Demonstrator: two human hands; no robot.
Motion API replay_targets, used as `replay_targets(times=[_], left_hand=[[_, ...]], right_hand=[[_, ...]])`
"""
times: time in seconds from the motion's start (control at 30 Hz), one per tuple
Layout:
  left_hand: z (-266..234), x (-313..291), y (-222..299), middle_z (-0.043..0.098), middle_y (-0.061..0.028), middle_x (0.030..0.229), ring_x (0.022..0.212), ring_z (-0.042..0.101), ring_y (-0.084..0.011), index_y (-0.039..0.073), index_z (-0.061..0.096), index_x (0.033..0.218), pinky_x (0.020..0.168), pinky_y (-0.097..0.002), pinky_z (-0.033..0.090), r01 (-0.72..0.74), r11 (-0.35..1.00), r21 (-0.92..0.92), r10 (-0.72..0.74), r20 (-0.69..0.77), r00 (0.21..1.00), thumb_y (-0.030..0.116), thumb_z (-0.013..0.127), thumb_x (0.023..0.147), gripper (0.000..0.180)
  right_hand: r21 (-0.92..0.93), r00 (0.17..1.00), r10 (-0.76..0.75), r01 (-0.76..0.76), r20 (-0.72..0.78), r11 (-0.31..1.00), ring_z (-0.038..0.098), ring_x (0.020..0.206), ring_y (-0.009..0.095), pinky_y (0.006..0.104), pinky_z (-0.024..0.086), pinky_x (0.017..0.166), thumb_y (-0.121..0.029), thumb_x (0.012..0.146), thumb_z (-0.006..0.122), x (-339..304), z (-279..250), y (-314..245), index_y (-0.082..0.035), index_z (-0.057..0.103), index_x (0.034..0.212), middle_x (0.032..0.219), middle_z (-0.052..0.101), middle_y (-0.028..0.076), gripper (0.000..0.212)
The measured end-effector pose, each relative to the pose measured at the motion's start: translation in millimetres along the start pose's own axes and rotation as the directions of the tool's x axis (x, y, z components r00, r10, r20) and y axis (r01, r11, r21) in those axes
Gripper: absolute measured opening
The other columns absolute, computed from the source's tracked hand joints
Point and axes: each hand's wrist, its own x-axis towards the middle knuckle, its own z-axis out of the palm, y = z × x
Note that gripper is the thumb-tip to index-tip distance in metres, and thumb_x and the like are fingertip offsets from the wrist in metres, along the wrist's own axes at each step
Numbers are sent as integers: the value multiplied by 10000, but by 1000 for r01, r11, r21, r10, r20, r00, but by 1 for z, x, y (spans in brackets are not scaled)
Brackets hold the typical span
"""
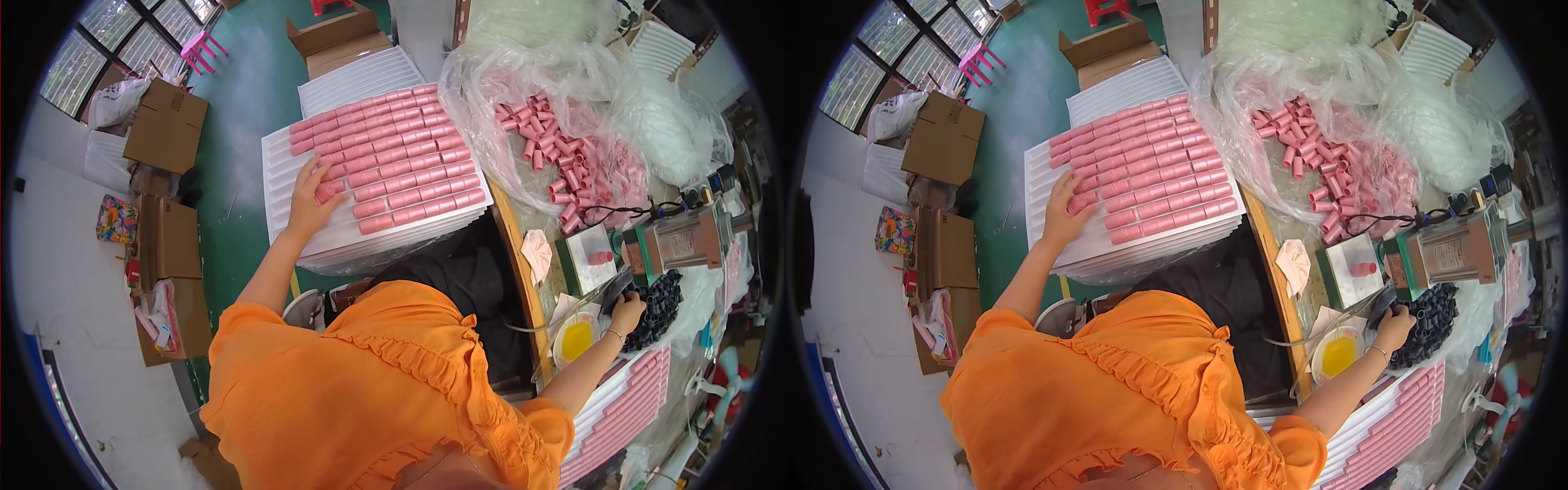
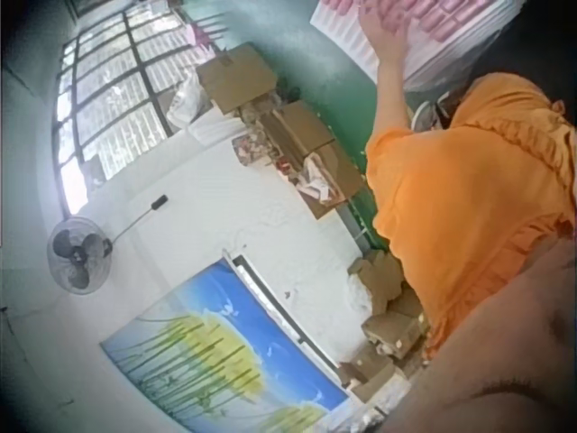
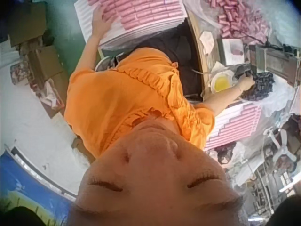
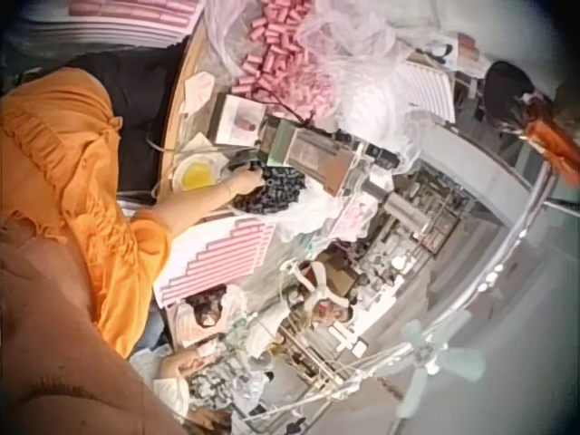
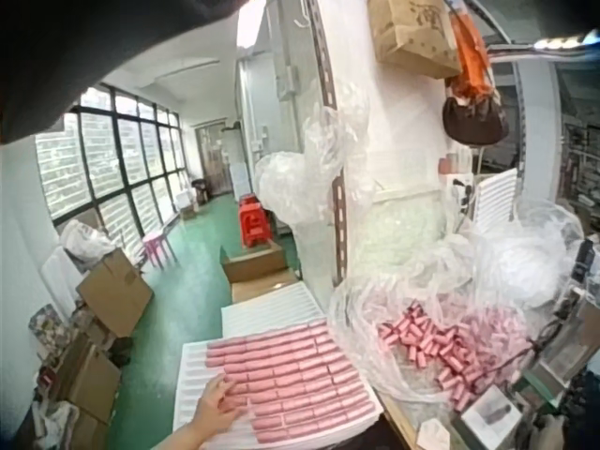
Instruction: The recorder is assembling lipsticks by applying oil to components, pressing parts together using a small machine, and organizing the finished tubes into trays.
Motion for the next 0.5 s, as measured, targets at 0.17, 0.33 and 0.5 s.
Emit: replay_targets(times=[0.17,0.33,0.5], left_hand=[[1,-8,-14,350,-129,1513,1359,390,-262,50,262,1511,1118,-369,300,408,685,-603,-372,192,908,259,470,983,605],[3,-5,1,378,-162,1478,1370,359,-270,12,391,1407,1131,-364,268,284,856,-431,-339,-57,939,265,471,1002,485],[33,64,54,486,-173,1351,1284,434,-282,1,541,1229,1085,-372,318,28,942,-335,-64,-98,993,202,528,975,324]], right_hand=[[-56,1000,8,-7,22,998,634,852,332,426,508,717,-236,850,687,-4,3,-3,-86,646,917,981,591,127,170],[13,994,102,-101,-43,995,644,797,322,425,497,673,-266,860,671,-18,-13,-3,-95,657,861,882,652,101,171],[239,928,99,-10,-360,971,642,671,222,362,486,616,-269,871,686,-39,-32,-5,-47,677,899,755,680,77,224]])
